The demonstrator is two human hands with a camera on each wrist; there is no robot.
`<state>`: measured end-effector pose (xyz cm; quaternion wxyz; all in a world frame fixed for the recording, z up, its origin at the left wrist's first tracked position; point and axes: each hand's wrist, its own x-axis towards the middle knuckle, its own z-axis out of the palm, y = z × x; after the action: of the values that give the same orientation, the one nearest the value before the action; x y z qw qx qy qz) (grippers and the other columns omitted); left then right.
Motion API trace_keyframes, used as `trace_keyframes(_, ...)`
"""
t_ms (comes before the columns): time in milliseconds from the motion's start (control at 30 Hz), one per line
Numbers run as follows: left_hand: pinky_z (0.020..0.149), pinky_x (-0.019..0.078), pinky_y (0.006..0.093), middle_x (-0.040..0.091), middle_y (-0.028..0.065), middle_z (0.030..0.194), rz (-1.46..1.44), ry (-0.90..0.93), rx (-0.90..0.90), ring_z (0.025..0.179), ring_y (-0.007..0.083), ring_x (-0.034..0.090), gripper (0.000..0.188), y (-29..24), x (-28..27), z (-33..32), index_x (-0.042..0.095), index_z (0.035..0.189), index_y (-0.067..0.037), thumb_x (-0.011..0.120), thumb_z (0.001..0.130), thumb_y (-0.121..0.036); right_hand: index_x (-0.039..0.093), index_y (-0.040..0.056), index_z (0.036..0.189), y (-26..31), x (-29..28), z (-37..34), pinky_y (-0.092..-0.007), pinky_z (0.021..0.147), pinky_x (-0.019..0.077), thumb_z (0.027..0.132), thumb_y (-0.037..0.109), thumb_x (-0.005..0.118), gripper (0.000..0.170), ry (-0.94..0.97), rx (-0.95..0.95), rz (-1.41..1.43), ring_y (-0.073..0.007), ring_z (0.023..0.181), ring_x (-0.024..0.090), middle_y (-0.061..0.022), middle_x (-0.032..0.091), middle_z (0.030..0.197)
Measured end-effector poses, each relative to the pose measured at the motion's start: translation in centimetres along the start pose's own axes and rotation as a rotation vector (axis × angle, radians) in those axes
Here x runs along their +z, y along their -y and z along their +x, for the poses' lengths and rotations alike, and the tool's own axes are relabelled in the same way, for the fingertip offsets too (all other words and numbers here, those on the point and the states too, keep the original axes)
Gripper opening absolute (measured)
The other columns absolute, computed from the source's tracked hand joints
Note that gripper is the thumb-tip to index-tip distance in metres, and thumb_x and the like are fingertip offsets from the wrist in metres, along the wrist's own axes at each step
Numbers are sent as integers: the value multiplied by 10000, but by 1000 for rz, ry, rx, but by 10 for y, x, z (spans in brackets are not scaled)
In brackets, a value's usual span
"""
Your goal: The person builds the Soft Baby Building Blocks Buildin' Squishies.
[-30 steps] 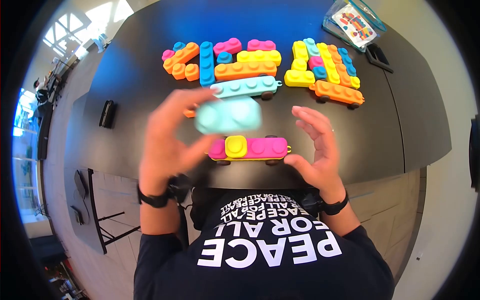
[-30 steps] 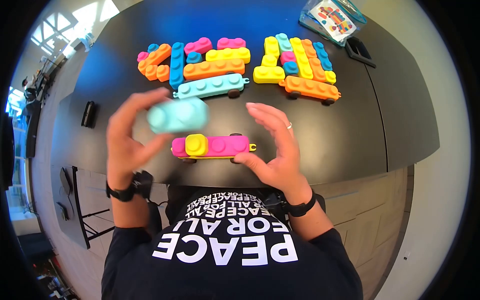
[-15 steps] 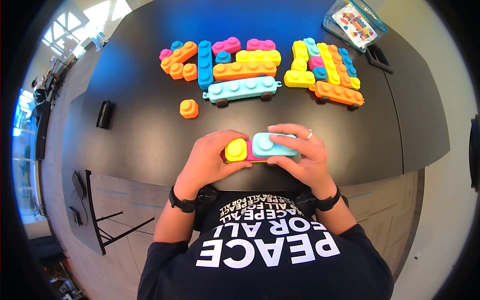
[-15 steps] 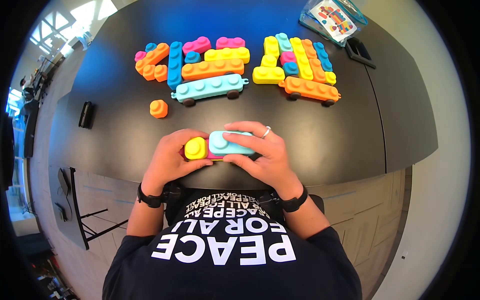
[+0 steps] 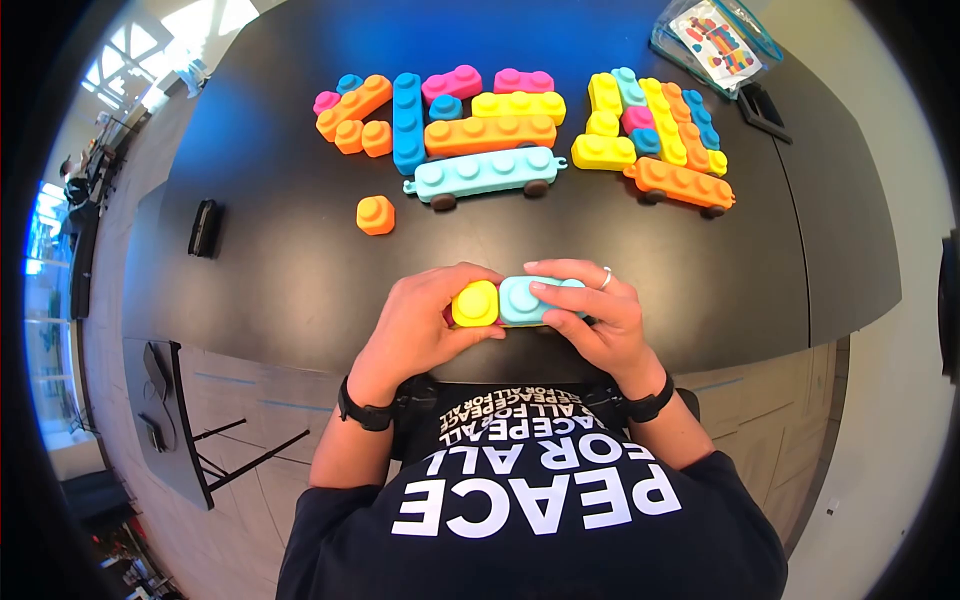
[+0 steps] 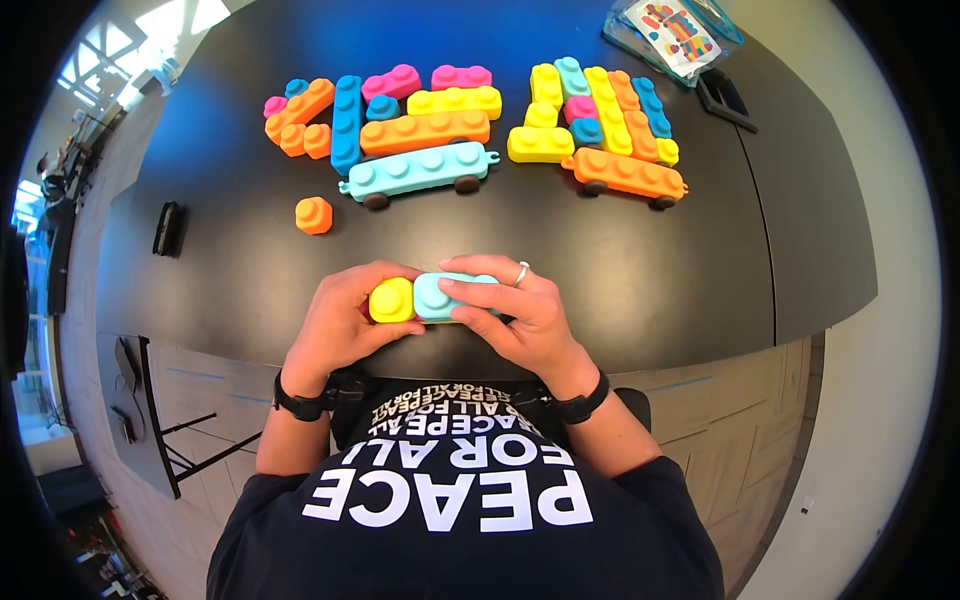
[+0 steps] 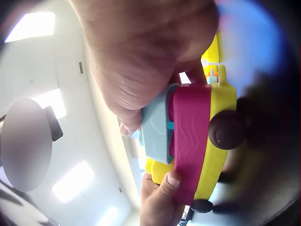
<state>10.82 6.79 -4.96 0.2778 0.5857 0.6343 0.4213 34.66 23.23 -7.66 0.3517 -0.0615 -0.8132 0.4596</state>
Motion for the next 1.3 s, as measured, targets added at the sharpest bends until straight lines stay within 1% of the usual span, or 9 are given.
trace_keyframes(300, 949, 658, 415, 878, 97, 1220, 12, -11, -21, 1089, 342, 834, 544, -1, -2, 0, 827, 1317, -99, 1067, 833, -161, 892, 85, 1384, 0, 4, -2, -423, 1087, 642, 993, 97, 949, 395, 37, 9, 15, -350, 1293, 811, -164, 817, 1499)
trace_keyframes(400, 976, 654, 410, 881, 97, 1215, 17, -5, -18, 1092, 317, 836, 540, -1, -4, -1, 825, 1318, -88, 1067, 839, -142, 775, 59, 1577, -3, 2, -5, -465, 1208, 585, 1075, 299, 916, 574, 55, 35, 91, -365, 1424, 755, -191, 755, 1605)
trace_keyframes(533, 960, 651, 435, 876, 90, 1208, 37, -26, 14, 1093, 366, 827, 520, -1, -1, 0, 827, 1306, -130, 1051, 839, -176, 530, -30, 1761, -2, -2, -12, -527, 1340, 481, 1185, 557, 741, 849, -158, 272, 617, -360, 1561, 653, -230, 670, 1688)
trace_keyframes(733, 964, 650, 439, 873, 86, 1196, 27, -27, 6, 1091, 371, 823, 519, -1, 2, 1, 820, 1308, -127, 1046, 842, -165, 706, -36, 1603, -1, -15, -16, -477, 1290, 531, 1118, 242, 875, 584, -113, 200, 416, -344, 1507, 697, -231, 724, 1621)
trace_keyframes(867, 1035, 644, 404, 871, 101, 1280, 37, 8, -5, 1185, 303, 834, 604, 0, 8, 4, 806, 1358, -75, 1084, 827, -144, 884, 33, 1289, 6, -6, -11, -413, 1139, 616, 988, -18, 912, 306, -125, 202, 193, -292, 1299, 802, -172, 854, 1417)
trace_keyframes(1067, 1202, 565, 466, 843, 112, 1434, 104, -25, 191, 1380, 307, 770, 852, 9, -50, 17, 779, 1509, -51, 1079, 824, -458, 872, 60, 1180, 5, -10, -7, -408, 1076, 616, 963, -4, 925, 232, -111, 193, 118, -283, 1242, 814, -127, 883, 1358)
trace_keyframes(1167, 1226, 544, 459, 825, 121, 1501, 316, -299, 113, 1420, 300, 747, 618, 28, -96, 32, 789, 1494, -38, 978, 949, -261, 873, 70, 1175, 3, -9, -7, -415, 1078, 613, 960, 3, 931, 232, -111, 191, 122, -281, 1239, 815, -120, 886, 1351)
trace_keyframes(1233, 1193, 587, 487, 814, 154, 1504, 504, -358, 152, 1382, 400, 754, 599, 54, -110, 37, 798, 1449, -46, 990, 885, -112, 873, 70, 1181, 0, -6, -9, -417, 1083, 612, 959, 5, 935, 239, -114, 194, 124, -281, 1240, 815, -121, 886, 1355)
trace_keyframes(1300, 1220, 572, 476, 816, 152, 1492, 534, -255, 67, 1366, 397, 753, 622, 82, -110, 29, 791, 1459, -49, 973, 866, -23, 874, 72, 1190, 0, -4, -9, -418, 1089, 610, 959, 9, 938, 248, -121, 195, 135, -282, 1243, 816, -122, 886, 1358)
